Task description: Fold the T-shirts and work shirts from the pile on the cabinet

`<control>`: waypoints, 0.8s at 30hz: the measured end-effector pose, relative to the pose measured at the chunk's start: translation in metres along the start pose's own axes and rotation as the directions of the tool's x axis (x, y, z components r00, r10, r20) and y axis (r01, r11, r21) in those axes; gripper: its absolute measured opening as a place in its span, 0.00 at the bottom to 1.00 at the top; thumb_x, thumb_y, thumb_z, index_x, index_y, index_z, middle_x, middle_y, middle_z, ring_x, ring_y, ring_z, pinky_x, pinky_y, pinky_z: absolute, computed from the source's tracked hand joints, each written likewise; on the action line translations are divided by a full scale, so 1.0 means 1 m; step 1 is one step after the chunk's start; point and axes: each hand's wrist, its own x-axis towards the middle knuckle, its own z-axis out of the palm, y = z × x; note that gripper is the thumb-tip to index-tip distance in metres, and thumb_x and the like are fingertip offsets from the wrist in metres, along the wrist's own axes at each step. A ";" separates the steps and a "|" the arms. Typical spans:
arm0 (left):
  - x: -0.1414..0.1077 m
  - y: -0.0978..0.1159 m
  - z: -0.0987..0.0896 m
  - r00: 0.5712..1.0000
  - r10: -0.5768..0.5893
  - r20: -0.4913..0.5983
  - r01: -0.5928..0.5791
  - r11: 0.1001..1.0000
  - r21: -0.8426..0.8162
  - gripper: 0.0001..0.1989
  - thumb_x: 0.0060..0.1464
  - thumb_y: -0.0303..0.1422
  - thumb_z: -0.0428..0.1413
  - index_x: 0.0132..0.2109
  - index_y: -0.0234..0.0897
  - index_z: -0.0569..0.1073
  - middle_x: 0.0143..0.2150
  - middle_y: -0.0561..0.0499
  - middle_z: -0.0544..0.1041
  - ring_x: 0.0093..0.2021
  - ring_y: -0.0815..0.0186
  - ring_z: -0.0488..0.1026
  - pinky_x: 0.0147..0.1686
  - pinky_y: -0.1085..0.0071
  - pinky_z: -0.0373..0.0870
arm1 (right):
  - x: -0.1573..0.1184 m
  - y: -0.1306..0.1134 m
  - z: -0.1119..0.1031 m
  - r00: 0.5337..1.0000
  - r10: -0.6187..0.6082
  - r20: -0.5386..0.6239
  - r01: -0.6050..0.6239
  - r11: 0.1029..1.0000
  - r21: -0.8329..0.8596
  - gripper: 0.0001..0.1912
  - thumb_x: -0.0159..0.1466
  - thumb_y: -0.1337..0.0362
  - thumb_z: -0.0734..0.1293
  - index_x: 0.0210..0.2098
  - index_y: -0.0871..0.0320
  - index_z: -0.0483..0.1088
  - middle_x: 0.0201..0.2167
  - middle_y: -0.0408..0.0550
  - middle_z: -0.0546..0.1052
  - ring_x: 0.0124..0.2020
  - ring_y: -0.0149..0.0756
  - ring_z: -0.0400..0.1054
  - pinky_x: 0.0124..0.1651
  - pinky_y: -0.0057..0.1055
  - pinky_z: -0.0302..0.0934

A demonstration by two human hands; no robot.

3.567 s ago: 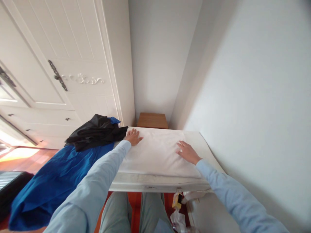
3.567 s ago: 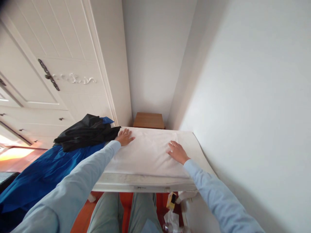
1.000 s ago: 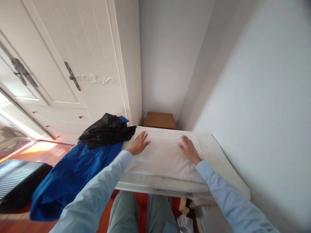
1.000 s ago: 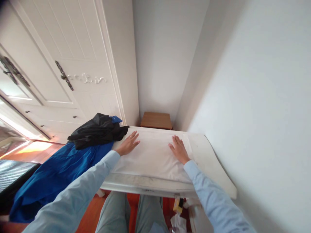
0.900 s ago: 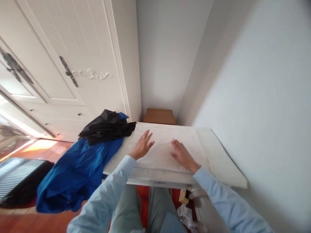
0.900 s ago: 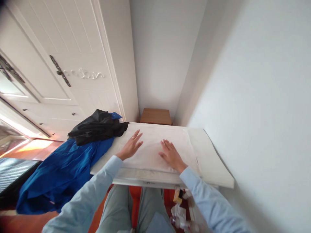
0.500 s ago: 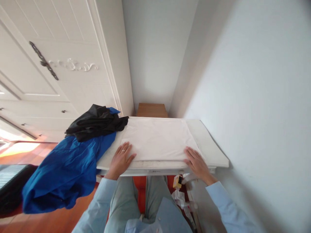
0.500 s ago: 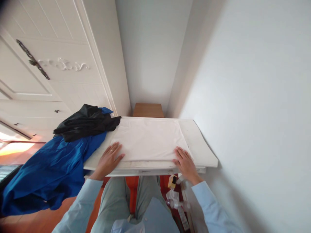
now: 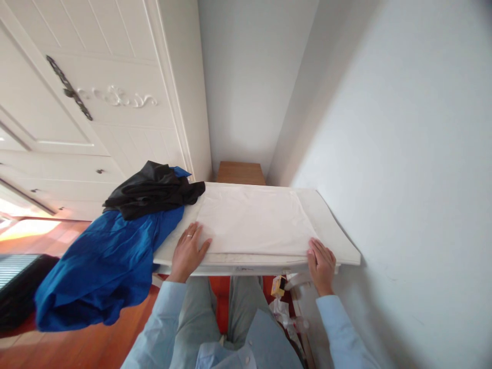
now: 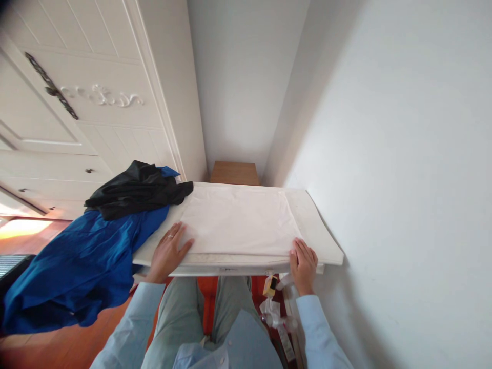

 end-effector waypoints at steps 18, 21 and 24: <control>0.001 0.006 0.000 0.998 -0.020 -0.066 0.020 1.000 -0.011 0.27 0.68 0.44 0.44 0.61 0.27 0.70 0.65 0.38 0.69 0.66 0.50 0.64 0.65 0.52 0.63 | 0.013 0.005 -0.064 0.959 -0.091 0.269 0.071 0.994 0.085 0.28 0.72 0.43 0.55 0.47 0.57 0.76 0.47 0.50 0.78 0.49 0.42 0.73 0.62 0.48 0.60; 0.001 0.008 -0.001 0.998 -0.023 -0.063 0.023 1.000 0.007 0.27 0.68 0.44 0.44 0.61 0.28 0.71 0.66 0.37 0.67 0.66 0.50 0.64 0.65 0.53 0.63 | 0.054 -0.027 -0.055 0.935 -0.241 0.260 0.183 0.956 0.230 0.23 0.73 0.49 0.58 0.54 0.58 0.73 0.55 0.51 0.74 0.56 0.39 0.69 0.60 0.40 0.64; 0.001 0.009 -0.002 0.997 -0.029 -0.072 0.029 1.000 -0.004 0.26 0.68 0.44 0.45 0.60 0.30 0.71 0.65 0.38 0.68 0.65 0.51 0.65 0.65 0.54 0.64 | 0.100 -0.068 -0.020 0.827 -0.464 0.317 0.351 0.867 0.354 0.23 0.74 0.53 0.58 0.61 0.57 0.69 0.61 0.51 0.69 0.63 0.37 0.63 0.65 0.38 0.61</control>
